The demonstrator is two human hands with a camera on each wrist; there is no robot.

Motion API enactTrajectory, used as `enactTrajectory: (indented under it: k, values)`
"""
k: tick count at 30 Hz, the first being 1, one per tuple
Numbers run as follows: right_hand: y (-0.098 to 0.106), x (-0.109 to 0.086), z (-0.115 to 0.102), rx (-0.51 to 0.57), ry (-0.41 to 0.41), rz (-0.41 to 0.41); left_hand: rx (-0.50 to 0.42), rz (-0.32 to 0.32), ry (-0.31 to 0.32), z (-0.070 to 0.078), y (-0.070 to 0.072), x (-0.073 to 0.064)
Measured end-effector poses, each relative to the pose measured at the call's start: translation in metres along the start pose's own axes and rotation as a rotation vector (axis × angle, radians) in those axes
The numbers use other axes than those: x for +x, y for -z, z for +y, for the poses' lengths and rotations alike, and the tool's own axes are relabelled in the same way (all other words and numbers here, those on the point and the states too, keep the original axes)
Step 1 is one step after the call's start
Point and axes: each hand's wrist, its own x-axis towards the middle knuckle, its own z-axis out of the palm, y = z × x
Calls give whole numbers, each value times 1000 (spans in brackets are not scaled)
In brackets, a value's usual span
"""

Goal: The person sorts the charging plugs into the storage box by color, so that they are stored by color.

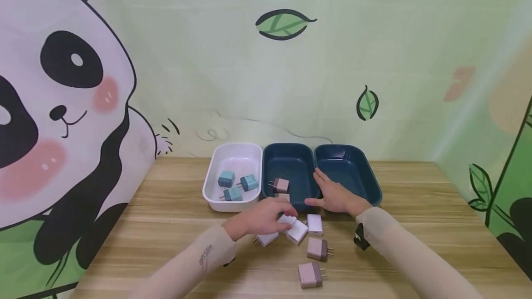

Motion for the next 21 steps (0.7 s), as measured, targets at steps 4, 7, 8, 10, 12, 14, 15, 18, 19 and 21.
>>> enactTrajectory:
  k: [4, 7, 8, 10, 12, 14, 15, 18, 19, 21]
  values:
    - [1, -1, -1, 5, -10, -5, -10, -64, -56, 8, -11, -2]
    - [1, -1, -1, 4, -13, -5, -7, -107, -99, 13, -18, -3]
    - [1, -1, -1, 3, -12, -5, -9, -119, -106, 15, -21, -3]
    - [1, -1, -2, 4, -7, -2, -14, -141, -116, 18, -26, -4]
    - [2, -1, -2, 2, -2, -1, -17, -159, -123, 21, -30, -5]
    - [2, -1, -2, 0, 3, -1, -15, -175, -131, 24, -33, -6]
    - [2, -1, -2, 1, 5, 0, -9, -179, -137, 25, -35, -7]
    - [2, -1, -2, 0, 5, 0, -6, -192, -148, 28, -39, -8]
    - [2, -1, -2, -1, 5, -1, -2, -195, -151, 29, -40, -8]
    - [2, -2, -2, 0, 2, -1, -4, -203, -152, 30, -43, -8]
